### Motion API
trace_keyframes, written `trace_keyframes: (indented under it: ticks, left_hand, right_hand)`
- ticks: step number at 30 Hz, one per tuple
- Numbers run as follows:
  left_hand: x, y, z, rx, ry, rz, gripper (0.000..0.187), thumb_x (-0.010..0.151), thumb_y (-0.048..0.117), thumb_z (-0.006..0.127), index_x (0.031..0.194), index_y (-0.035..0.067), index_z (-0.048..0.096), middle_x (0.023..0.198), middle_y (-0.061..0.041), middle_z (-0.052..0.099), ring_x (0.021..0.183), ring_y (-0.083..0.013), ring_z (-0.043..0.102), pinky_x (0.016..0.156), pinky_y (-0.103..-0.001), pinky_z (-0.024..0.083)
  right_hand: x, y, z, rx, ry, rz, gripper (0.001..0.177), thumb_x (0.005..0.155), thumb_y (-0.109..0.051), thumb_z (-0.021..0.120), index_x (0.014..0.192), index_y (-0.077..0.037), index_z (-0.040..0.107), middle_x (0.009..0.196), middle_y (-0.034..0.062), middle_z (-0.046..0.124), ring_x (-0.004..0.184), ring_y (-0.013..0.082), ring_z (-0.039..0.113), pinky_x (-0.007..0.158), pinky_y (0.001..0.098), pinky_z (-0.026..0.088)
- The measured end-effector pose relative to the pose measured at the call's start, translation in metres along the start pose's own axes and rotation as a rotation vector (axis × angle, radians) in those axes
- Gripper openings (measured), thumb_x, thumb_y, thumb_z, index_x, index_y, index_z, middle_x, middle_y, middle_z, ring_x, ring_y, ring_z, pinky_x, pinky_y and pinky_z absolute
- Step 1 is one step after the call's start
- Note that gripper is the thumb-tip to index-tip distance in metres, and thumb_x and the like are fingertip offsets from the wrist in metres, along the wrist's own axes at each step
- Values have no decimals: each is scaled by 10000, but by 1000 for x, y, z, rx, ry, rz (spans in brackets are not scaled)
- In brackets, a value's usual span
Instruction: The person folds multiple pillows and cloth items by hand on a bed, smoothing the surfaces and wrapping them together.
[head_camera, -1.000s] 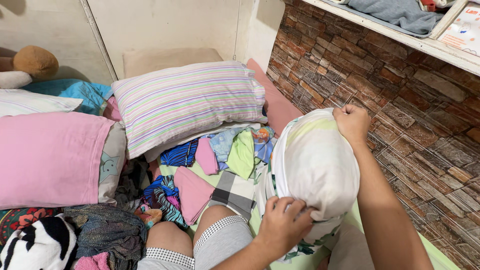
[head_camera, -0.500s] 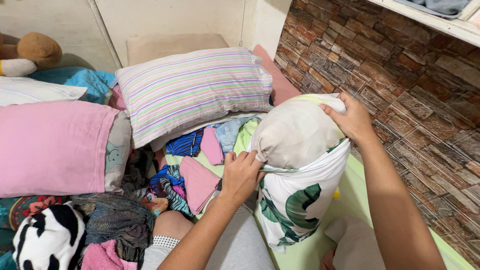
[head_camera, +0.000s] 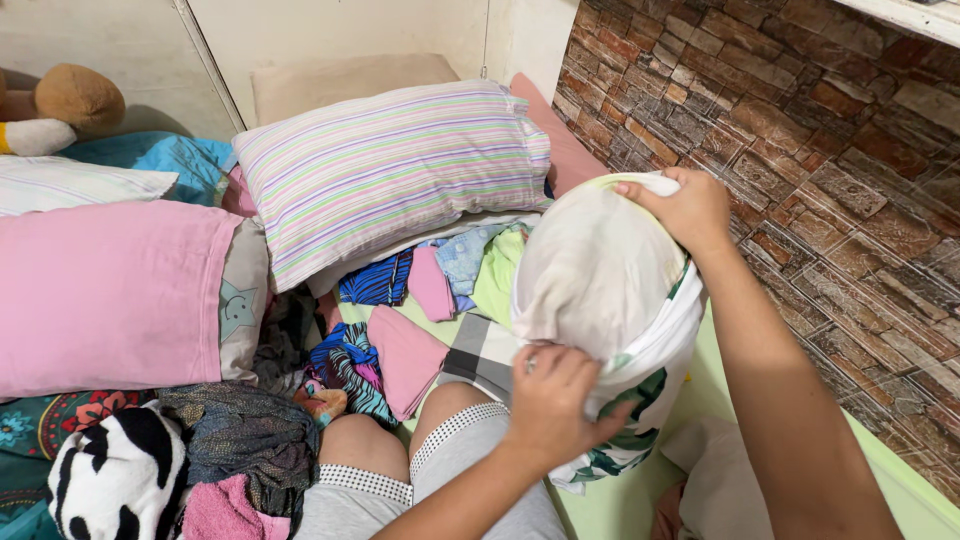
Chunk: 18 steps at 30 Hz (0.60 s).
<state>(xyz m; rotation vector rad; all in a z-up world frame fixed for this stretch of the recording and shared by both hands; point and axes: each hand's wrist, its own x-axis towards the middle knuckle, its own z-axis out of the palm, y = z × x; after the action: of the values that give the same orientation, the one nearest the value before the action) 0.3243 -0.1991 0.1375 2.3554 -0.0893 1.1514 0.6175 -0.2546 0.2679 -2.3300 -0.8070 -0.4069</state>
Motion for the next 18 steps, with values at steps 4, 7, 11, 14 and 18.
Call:
trace_keyframes:
  ticks: [4,7,11,14,18]
  left_hand:
    - [-29,43,66,557,-187,230,396,895,298,711,1170,20,653,1016,-106,626,927,-254,572,1004,-391,422]
    - [-41,51,72,685,-236,269,355,909,277,653,1141,8,642,945,-103,603,934,-253,571,1001,-390,433]
    - [-17,62,23,191,-303,139,352,946,242,642,1213,13,628,1220,-143,612,1185,-289,555,1085,-466,408]
    - [22,74,-20,208,45,170,603,890,269,661,1444,53,561,1537,-152,521,1431,-304,476,1236,-524,313]
    - [94,53,-46,133,-86,-171,900,795,374,723,1500,-75,390,1548,-298,419,1472,-448,362,1232,-568,233]
  right_hand:
    - [-2,-4,0,-47,-5,44,650,719,-689,848,917,-71,806,796,126,752,684,264,728,687,390,558]
    - [-12,-7,-3,-10,22,-3,627,721,-661,859,927,-71,809,802,119,755,694,252,732,688,383,561]
    - [-29,2,-13,105,117,-20,562,768,-589,881,935,-61,786,798,127,751,686,227,724,707,360,557]
    - [-45,9,-15,152,175,-13,520,838,-523,880,878,-26,730,790,119,734,670,215,681,672,365,530]
    - [-60,16,-2,361,205,-206,283,967,-277,733,953,-2,665,892,104,700,800,175,633,739,315,500]
